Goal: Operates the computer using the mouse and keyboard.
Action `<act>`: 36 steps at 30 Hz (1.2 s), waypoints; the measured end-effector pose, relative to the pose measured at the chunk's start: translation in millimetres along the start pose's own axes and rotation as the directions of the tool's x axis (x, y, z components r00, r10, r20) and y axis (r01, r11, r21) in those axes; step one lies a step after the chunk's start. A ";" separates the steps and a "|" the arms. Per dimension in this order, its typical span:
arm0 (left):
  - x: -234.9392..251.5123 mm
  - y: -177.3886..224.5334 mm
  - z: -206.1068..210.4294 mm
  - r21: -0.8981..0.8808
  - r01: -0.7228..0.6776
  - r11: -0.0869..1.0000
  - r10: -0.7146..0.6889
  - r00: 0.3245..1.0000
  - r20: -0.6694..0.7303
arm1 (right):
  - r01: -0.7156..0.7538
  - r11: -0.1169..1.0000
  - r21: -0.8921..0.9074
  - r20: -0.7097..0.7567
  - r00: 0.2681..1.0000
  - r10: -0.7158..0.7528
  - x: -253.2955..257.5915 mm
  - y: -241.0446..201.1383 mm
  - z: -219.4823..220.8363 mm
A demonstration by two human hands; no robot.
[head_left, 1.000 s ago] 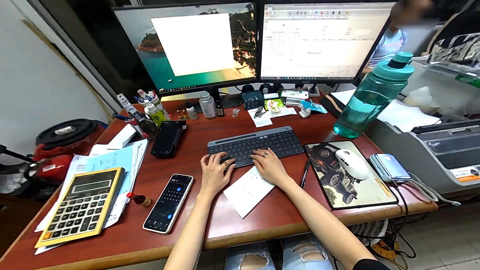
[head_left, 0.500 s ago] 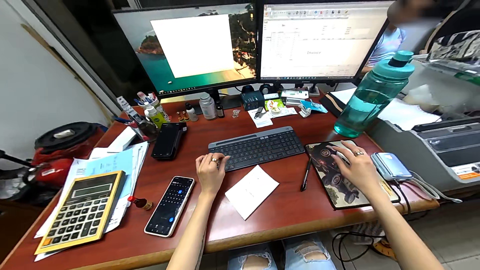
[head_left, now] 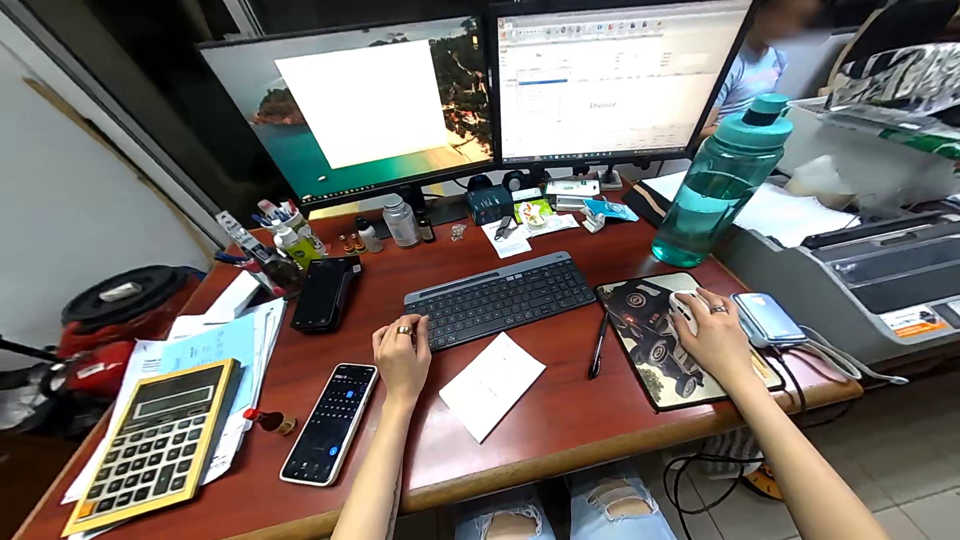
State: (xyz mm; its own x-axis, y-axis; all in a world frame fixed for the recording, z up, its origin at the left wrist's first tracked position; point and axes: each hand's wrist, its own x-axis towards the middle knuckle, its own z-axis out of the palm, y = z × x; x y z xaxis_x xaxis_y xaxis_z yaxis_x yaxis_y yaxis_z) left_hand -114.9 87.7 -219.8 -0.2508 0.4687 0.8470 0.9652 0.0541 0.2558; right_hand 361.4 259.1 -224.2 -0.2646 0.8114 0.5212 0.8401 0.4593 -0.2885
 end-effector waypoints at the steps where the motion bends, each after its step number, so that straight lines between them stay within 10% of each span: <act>1: 0.5 -0.2 0.1 -0.002 0.003 1.000 -0.003 1.000 0.000 | -0.009 1.000 -0.001 -0.004 1.000 0.009 0.0 0.4 0.0; 36: 1.9 -1.0 -2.5 0.014 0.021 1.000 -0.021 1.000 -0.010 | 0.109 0.993 0.044 0.023 0.994 -0.110 3.1 3.0 4.7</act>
State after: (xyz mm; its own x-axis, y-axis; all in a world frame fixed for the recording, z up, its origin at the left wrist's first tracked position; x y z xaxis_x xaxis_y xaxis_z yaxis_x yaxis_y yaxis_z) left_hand -116.6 86.3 -217.3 -0.2715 0.4582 0.8463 0.9607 0.0762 0.2670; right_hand 360.9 264.7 -227.2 -0.3657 0.7641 0.5314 0.7849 0.5600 -0.2651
